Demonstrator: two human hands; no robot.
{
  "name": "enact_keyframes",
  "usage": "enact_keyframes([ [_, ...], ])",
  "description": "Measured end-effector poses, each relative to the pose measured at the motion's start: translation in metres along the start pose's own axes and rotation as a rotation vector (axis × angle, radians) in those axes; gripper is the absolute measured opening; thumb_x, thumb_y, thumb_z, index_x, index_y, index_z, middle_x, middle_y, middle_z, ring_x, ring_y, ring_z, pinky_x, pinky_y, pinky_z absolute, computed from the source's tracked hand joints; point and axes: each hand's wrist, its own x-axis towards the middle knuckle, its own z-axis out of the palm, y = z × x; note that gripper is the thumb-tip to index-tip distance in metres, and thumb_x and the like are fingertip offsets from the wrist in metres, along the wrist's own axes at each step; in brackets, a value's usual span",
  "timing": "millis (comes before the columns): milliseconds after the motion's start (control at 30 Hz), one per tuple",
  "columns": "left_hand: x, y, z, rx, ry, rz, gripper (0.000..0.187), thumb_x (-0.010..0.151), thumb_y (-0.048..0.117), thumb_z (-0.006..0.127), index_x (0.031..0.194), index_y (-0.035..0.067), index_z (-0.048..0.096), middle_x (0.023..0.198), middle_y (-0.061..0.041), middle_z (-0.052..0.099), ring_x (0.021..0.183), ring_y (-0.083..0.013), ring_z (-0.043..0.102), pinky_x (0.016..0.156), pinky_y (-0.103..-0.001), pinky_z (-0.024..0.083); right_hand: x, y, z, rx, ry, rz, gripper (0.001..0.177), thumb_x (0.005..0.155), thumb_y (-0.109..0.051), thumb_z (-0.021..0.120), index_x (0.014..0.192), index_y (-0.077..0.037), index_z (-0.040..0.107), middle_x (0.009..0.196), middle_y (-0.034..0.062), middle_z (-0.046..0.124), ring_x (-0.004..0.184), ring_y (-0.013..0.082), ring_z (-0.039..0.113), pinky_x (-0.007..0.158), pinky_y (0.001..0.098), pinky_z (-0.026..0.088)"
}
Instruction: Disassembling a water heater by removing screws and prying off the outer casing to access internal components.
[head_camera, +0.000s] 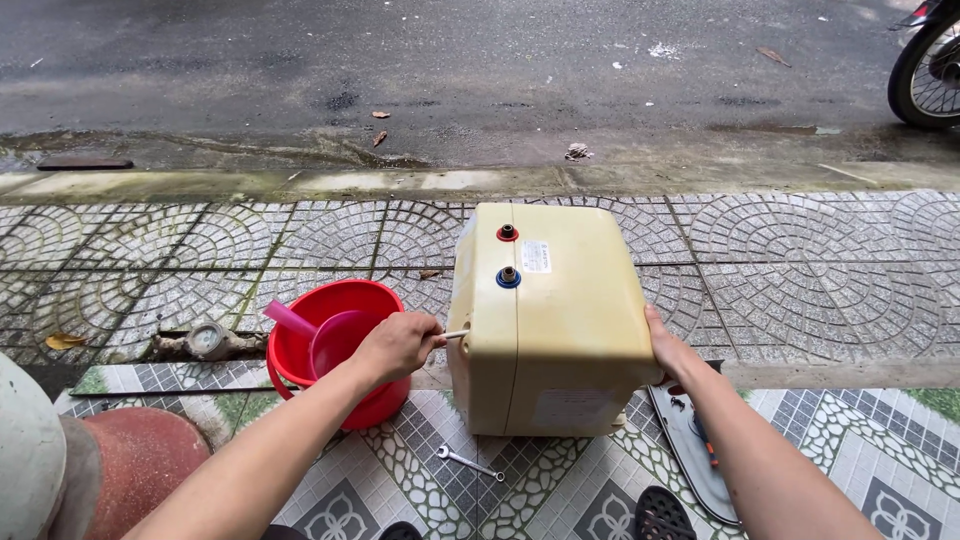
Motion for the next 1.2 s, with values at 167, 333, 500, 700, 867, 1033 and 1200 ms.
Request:
enact_keyframes([
  [167,0.000,0.007,-0.009,0.037,-0.123,-0.071,0.026,0.099,0.037,0.054,0.092,0.020,0.072,0.090,-0.011,0.073,0.098,-0.0333,0.071,0.082,-0.046,0.058,-0.024,-0.013,0.001,0.069,0.010,-0.011,0.110,0.092,-0.089,0.018,0.147,-0.001,0.056,0.151,0.0293,0.051,0.149,0.0373,0.037,0.129,0.0459,0.017],
  [333,0.008,0.003,-0.009,0.019,-0.268,-0.133,0.036,0.102,0.044,0.046,0.093,0.025,0.075,0.091,-0.007,0.075,0.102,-0.0318,0.071,0.086,-0.044,0.057,-0.026,-0.013,-0.002,0.132,0.023,-0.018,0.105,0.095,-0.084,0.020,0.146,0.001,0.055,0.150,0.0309,0.050,0.149,0.0383,0.037,0.130,0.0468,0.017],
  [500,0.010,0.000,-0.005,-0.205,-0.361,-0.212,0.043,0.104,0.040,0.037,0.089,0.017,0.071,0.080,-0.010,0.069,0.093,-0.0311,0.069,0.087,-0.045,0.052,0.069,0.035,0.001,0.089,-0.005,-0.077,0.107,0.097,-0.086,0.019,0.146,0.003,0.055,0.151,0.0345,0.048,0.148,0.0413,0.036,0.129,0.0493,0.018],
  [700,0.001,0.010,-0.019,-0.250,-0.291,-0.294,0.042,0.101,0.049,0.049,0.091,0.018,0.076,0.079,-0.009,0.071,0.093,-0.0282,0.070,0.087,-0.040,0.053,-0.068,-0.024,-0.013,0.032,0.011,0.002,0.109,0.092,-0.089,0.019,0.143,-0.003,0.061,0.148,0.0297,0.054,0.147,0.0377,0.039,0.128,0.0466,0.019],
  [867,0.004,-0.014,-0.013,-0.252,-0.179,-0.257,0.032,0.081,0.043,0.080,0.104,0.022,0.074,0.089,-0.003,0.075,0.095,-0.0233,0.071,0.086,-0.038,0.055,-0.063,-0.025,-0.014,-0.039,0.002,0.033,0.117,0.090,-0.093,0.011,0.148,-0.002,0.055,0.152,0.0290,0.050,0.149,0.0378,0.036,0.129,0.0457,0.017],
  [1033,0.002,-0.014,-0.016,-0.251,-0.054,-0.194,0.028,0.075,0.028,0.089,0.096,0.017,0.074,0.089,-0.003,0.076,0.087,-0.0223,0.074,0.080,-0.035,0.058,-0.008,0.020,-0.003,-0.118,0.021,0.065,0.128,0.083,-0.103,0.011,0.149,-0.003,0.054,0.154,0.0263,0.049,0.149,0.0363,0.037,0.129,0.0472,0.015],
  [1200,-0.001,-0.009,-0.018,-0.222,-0.043,-0.177,0.025,0.077,0.025,0.087,0.095,0.015,0.073,0.090,-0.006,0.076,0.087,-0.0261,0.075,0.078,-0.038,0.059,0.090,0.147,0.027,0.844,0.066,0.123,0.040,0.092,-0.021,0.069,0.125,0.002,0.063,0.113,0.0175,0.062,0.103,0.0418,0.065,0.094,0.0607,0.051],
])
